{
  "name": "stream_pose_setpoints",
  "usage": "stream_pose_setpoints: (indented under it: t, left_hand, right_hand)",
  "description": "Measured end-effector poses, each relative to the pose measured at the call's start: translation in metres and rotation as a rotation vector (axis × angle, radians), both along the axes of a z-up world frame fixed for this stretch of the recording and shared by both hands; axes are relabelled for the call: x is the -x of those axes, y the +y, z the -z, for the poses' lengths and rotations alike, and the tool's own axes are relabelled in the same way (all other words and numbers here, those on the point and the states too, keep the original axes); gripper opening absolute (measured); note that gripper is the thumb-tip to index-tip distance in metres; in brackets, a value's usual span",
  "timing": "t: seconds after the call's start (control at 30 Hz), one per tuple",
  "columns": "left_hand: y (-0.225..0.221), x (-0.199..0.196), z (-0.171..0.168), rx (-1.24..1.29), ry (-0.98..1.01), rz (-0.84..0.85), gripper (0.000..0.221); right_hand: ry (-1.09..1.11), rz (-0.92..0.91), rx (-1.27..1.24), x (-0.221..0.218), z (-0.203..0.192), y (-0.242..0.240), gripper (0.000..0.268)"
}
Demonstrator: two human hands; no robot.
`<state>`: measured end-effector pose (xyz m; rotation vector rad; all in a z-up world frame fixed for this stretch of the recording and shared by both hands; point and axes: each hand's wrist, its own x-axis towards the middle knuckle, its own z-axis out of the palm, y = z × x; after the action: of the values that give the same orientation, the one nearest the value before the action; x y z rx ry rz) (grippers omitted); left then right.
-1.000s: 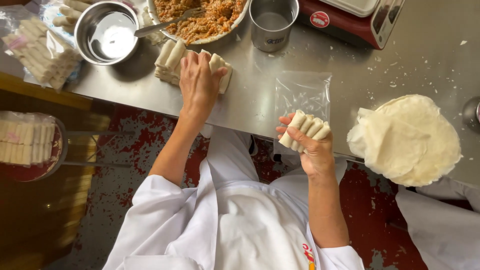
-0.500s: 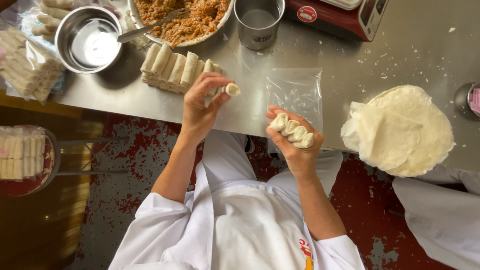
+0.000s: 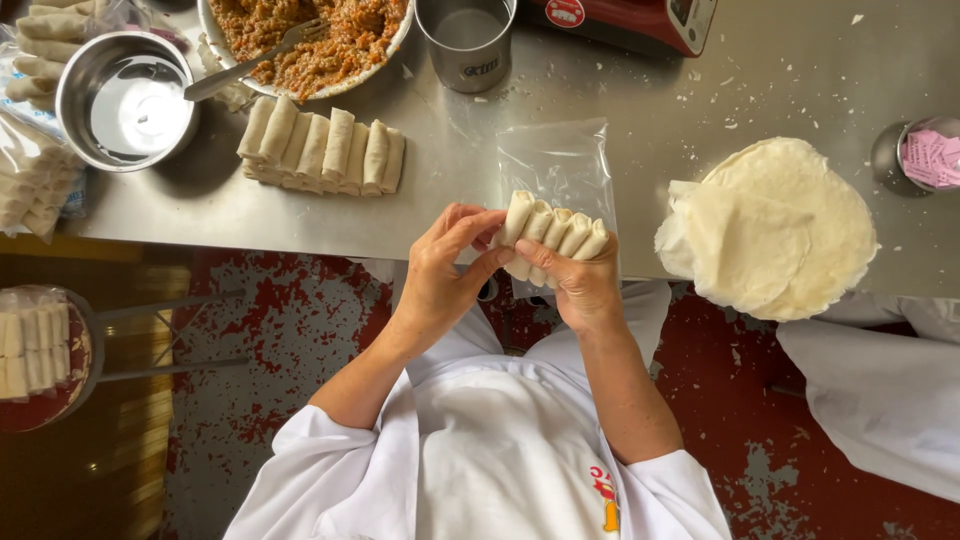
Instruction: Filling and rolling spring rolls, then packaging multiple finished rolls into plastic sleeves.
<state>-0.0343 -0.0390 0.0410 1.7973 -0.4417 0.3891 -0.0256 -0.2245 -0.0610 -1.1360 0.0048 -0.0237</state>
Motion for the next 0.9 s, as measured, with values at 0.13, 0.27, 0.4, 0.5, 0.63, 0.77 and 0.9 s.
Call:
stream_pose_setpoints:
  t: [0.13, 0.27, 0.4, 0.5, 0.63, 0.77, 0.9]
  left_hand:
    - [-0.002, 0.003, -0.005, -0.027, 0.002, -0.012, 0.029]
    - [-0.007, 0.01, -0.003, -0.09, -0.02, -0.035, 0.03]
    - [-0.012, 0.016, -0.004, -0.174, -0.043, -0.067, 0.031]
    - [-0.016, 0.02, -0.004, -0.317, -0.102, -0.093, 0.03]
    - [-0.021, 0.025, -0.005, -0.436, -0.109, -0.119, 0.036]
    - [-0.016, 0.029, -0.007, -0.552, 0.013, 0.001, 0.037]
    - [0.008, 0.002, 0.017, -0.585, 0.023, -0.065, 0.063]
  right_hand:
    - [0.044, -0.025, -0.046, -0.001, -0.033, 0.003, 0.015]
    - [0.099, -0.013, -0.045, 0.0, -0.024, 0.0, 0.017]
    - [0.142, 0.002, -0.049, 0.002, -0.017, -0.003, 0.02]
    - [0.165, -0.015, -0.057, 0.005, -0.023, -0.004, 0.023]
    - [0.144, -0.056, -0.017, 0.004, -0.071, 0.005, 0.029]
    - [0.151, -0.054, -0.046, 0.0, -0.041, -0.002, 0.028]
    - [0.209, -0.08, -0.119, 0.004, -0.057, 0.005, 0.026]
